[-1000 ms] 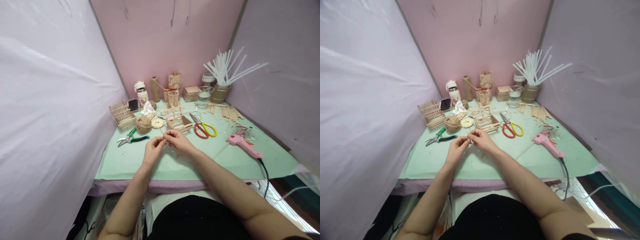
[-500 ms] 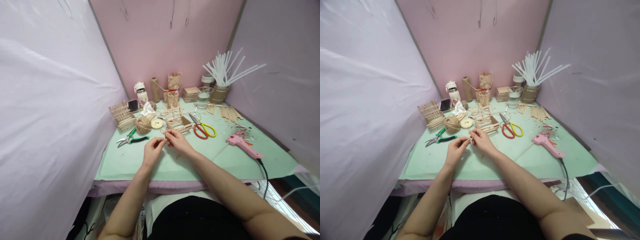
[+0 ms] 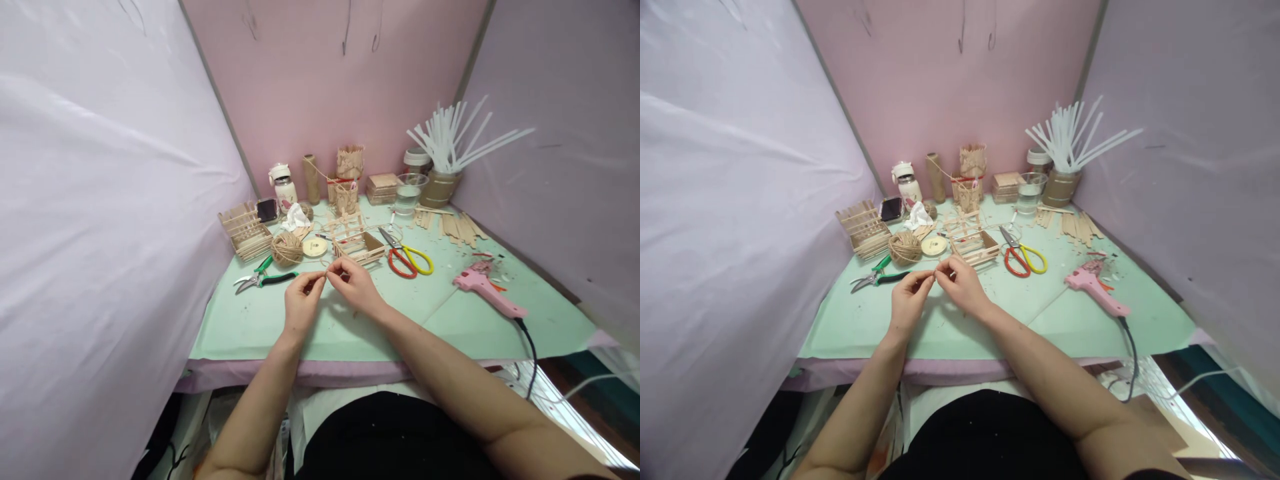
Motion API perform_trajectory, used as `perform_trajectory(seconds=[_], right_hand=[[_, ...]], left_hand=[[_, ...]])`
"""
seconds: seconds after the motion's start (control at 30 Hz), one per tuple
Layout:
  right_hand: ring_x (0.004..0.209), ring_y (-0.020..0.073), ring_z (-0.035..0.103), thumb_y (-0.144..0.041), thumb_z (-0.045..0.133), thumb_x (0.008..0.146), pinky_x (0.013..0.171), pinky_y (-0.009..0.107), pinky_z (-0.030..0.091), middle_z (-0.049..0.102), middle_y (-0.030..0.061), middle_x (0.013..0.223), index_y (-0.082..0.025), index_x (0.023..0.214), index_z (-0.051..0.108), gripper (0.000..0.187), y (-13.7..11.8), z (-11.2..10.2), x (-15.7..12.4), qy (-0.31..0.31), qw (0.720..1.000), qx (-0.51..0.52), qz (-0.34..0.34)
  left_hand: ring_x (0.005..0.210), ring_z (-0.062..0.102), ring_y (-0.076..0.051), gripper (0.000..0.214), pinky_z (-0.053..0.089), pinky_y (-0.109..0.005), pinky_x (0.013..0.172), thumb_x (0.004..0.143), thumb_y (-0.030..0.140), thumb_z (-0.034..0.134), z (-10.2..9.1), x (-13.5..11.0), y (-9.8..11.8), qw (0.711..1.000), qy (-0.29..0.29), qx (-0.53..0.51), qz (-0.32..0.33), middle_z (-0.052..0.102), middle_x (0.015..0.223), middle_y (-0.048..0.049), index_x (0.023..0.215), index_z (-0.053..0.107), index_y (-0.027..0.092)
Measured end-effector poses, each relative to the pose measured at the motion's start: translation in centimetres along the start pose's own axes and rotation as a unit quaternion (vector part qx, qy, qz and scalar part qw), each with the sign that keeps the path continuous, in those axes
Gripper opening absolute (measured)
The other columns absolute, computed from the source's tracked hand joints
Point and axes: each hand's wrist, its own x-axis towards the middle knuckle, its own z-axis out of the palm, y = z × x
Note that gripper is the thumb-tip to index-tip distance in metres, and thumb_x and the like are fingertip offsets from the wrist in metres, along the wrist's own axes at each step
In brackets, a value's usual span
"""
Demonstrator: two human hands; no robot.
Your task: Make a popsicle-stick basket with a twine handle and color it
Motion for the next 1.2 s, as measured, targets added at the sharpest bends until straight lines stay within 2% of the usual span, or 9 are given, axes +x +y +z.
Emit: perform_trajectory(seconds=[0.1,0.17,0.27,0.43,0.67,0.83,1.0,1.1,1.2], right_hand=[[0.068,0.0135,0.052,-0.029,0.059,0.079,0.062,0.026,0.042,0.056,-0.0013,0.070,-0.019,0.077,0.060,0.010,-0.10,0.13,0.11,-0.002,0.992,0.078,0.096],[0.065,0.0133,0.050,-0.031,0.060,0.077,0.061,0.026,0.041,0.054,-0.0024,0.066,-0.019,0.076,0.060,0.012,-0.19,0.20,0.14,-0.005,0.987,0.104,0.125],[0.068,0.0135,0.052,-0.032,0.061,0.076,0.064,0.027,0.042,0.057,-0.0018,0.069,-0.019,0.077,0.060,0.013,-0.49,0.17,0.14,-0.010,0.985,0.111,0.128],[0.073,0.0143,0.055,-0.031,0.061,0.077,0.069,0.027,0.043,0.060,-0.0003,0.074,-0.019,0.079,0.061,0.013,-0.71,0.05,0.16,-0.020,0.987,0.104,0.121],[0.061,0.0116,0.047,-0.034,0.062,0.073,0.060,0.026,0.040,0.054,-0.0030,0.067,-0.019,0.073,0.060,0.015,0.06,0.20,0.34,0.006,0.979,0.120,0.166],[0.063,0.0113,0.048,-0.035,0.064,0.072,0.058,0.025,0.039,0.056,-0.0026,0.069,-0.019,0.074,0.060,0.017,-0.11,0.00,0.41,-0.008,0.975,0.129,0.179],[0.061,0.0107,0.048,-0.034,0.065,0.070,0.054,0.024,0.038,0.058,-0.0025,0.072,-0.019,0.080,0.062,0.018,-0.23,0.04,0.44,-0.010,0.968,0.154,0.198],[0.059,0.0103,0.047,-0.034,0.065,0.072,0.054,0.024,0.036,0.059,-0.0024,0.071,-0.019,0.080,0.064,0.018,-0.13,-0.11,0.49,-0.012,0.971,0.161,0.174],[0.056,0.0097,0.045,-0.034,0.065,0.075,0.056,0.025,0.036,0.055,-0.0042,0.063,-0.019,0.079,0.063,0.016,0.01,-0.47,0.67,0.037,0.975,0.168,0.140]], left_hand=[[0.083,0.064,-0.018,0.019,0.049,-0.028,0.076,0.078,0.031,0.067,0.12,0.07,0.11,0.998,-0.001,-0.036,-0.049,0.072,0.089,-0.0071,0.087,0.072,0.015],[0.079,0.063,-0.017,0.022,0.048,-0.027,0.073,0.075,0.032,0.069,0.24,0.12,0.16,0.995,-0.001,-0.063,-0.082,0.071,0.086,-0.0060,0.087,0.069,0.015],[0.075,0.061,-0.015,0.023,0.047,-0.026,0.070,0.074,0.033,0.070,0.31,0.19,0.25,0.991,-0.008,-0.082,-0.103,0.069,0.081,-0.0041,0.086,0.066,0.014],[0.070,0.059,-0.015,0.022,0.046,-0.026,0.070,0.077,0.035,0.066,0.08,0.32,0.27,0.990,-0.057,-0.051,-0.122,0.068,0.074,-0.0029,0.080,0.070,0.014],[0.084,0.062,-0.017,0.023,0.047,-0.026,0.073,0.083,0.027,0.060,0.18,0.00,-0.11,0.999,-0.021,0.016,-0.036,0.072,0.093,-0.0071,0.098,0.074,0.016],[0.079,0.060,-0.015,0.022,0.045,-0.025,0.069,0.086,0.023,0.056,0.23,-0.27,-0.01,0.997,-0.030,0.061,0.031,0.070,0.087,-0.0058,0.097,0.074,0.018],[0.078,0.059,-0.015,0.021,0.044,-0.025,0.068,0.086,0.023,0.056,0.22,-0.29,0.09,0.996,-0.033,0.059,0.052,0.070,0.084,-0.0049,0.096,0.074,0.018],[0.079,0.061,-0.015,0.021,0.046,-0.025,0.069,0.084,0.027,0.060,0.15,-0.10,0.26,0.999,-0.039,0.019,0.002,0.072,0.088,-0.0060,0.096,0.074,0.018],[0.069,0.059,-0.014,0.024,0.046,-0.025,0.065,0.080,0.034,0.065,-0.11,-0.01,0.55,0.993,-0.070,-0.042,-0.088,0.072,0.081,-0.0062,0.091,0.075,0.015]])
